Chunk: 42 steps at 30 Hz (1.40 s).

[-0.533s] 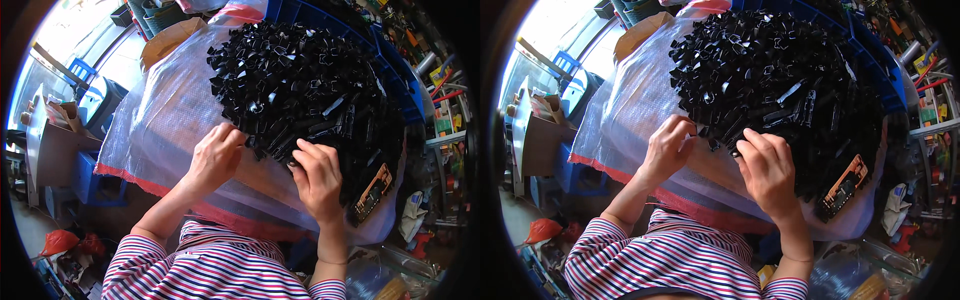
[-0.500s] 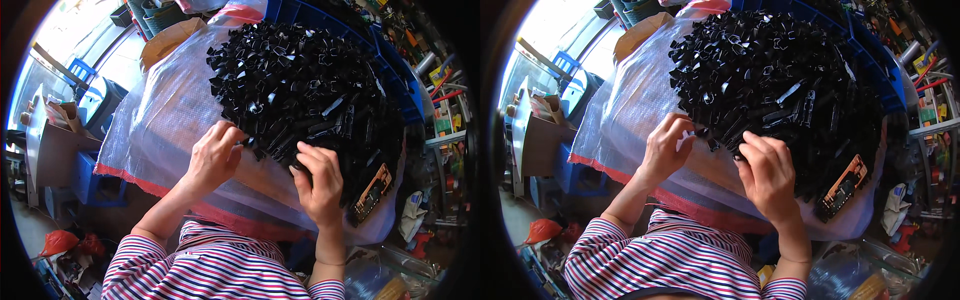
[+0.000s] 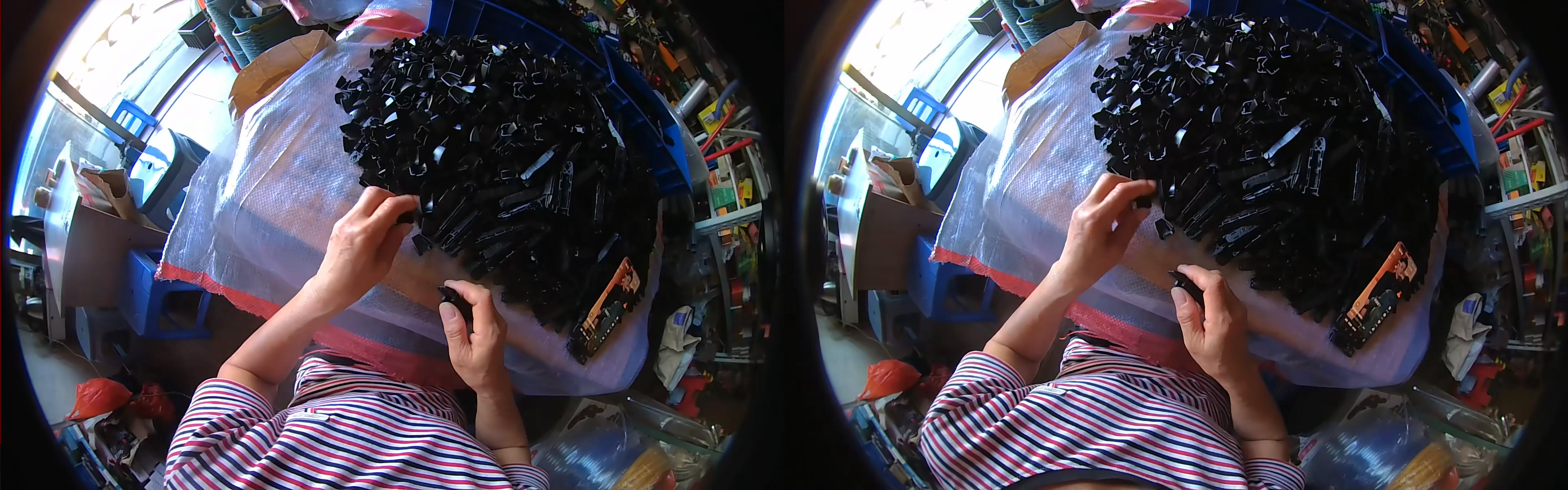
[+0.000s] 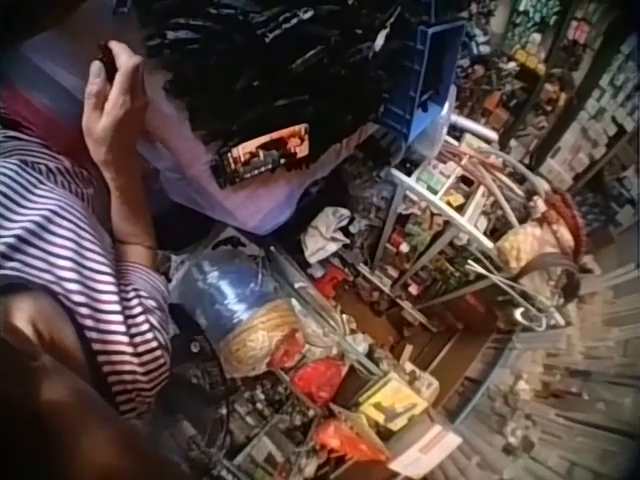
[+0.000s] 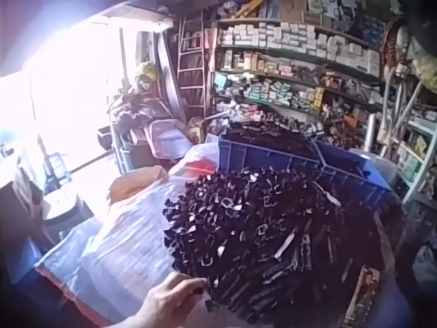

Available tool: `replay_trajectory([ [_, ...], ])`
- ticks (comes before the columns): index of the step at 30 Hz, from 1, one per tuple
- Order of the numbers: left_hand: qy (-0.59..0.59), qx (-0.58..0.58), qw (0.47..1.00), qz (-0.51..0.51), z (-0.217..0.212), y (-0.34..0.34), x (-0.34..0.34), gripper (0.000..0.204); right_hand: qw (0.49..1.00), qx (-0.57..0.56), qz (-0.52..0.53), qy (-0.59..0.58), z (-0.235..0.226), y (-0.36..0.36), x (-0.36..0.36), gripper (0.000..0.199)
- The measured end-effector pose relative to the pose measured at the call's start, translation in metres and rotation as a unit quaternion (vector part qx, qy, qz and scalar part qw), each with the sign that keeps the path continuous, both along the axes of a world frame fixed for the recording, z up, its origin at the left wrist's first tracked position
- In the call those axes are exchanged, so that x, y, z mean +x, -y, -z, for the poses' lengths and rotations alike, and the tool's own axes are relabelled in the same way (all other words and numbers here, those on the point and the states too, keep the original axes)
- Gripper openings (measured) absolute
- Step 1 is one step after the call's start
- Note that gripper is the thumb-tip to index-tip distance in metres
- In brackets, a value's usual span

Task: Manually assembling small black plastic components at a production workstation.

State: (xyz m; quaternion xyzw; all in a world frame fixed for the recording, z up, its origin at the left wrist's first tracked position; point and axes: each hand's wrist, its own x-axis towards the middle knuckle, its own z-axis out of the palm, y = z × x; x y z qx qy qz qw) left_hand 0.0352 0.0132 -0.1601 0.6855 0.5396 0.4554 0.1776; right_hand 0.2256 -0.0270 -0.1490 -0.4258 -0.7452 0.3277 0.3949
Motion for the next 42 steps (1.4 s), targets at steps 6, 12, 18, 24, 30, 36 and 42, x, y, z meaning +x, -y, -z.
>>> replay_trajectory([
  [6, 0.366, -0.118, 0.916, 0.119, -0.003, 0.003, 0.0, 0.022, 0.999, 0.04, -0.035, -0.005, -0.003, -0.005, 0.0, 0.023],
  [12, 0.606, -0.327, 0.696, 0.202, -0.003, 0.011, 0.008, 0.015, 0.999, -0.01, 0.003, -0.038, -0.006, -0.001, 0.001, 0.025],
  [18, 0.603, -0.315, 0.716, 0.157, -0.004, 0.014, 0.023, 0.014, 0.998, -0.033, 0.045, -0.043, -0.006, 0.003, 0.004, 0.024],
  [24, 0.565, -0.286, 0.765, 0.118, -0.002, 0.018, 0.029, 0.013, 0.996, -0.084, 0.019, -0.022, -0.01, 0.0, 0.004, 0.022],
  [30, 0.455, -0.211, 0.861, 0.082, -0.008, 0.026, 0.033, 0.011, 0.995, -0.092, 0.032, -0.028, -0.003, 0.001, -0.005, 0.021],
  [36, 0.39, -0.172, 0.903, 0.05, -0.01, 0.039, 0.039, 0.012, 0.986, -0.136, 0.051, -0.086, -0.001, 0.001, -0.025, 0.021],
  [42, 0.614, -0.199, 0.758, 0.093, -0.003, 0.035, 0.019, 0.033, 0.99, 0.084, -0.032, 0.112, -0.021, -0.028, -0.011, 0.024],
])
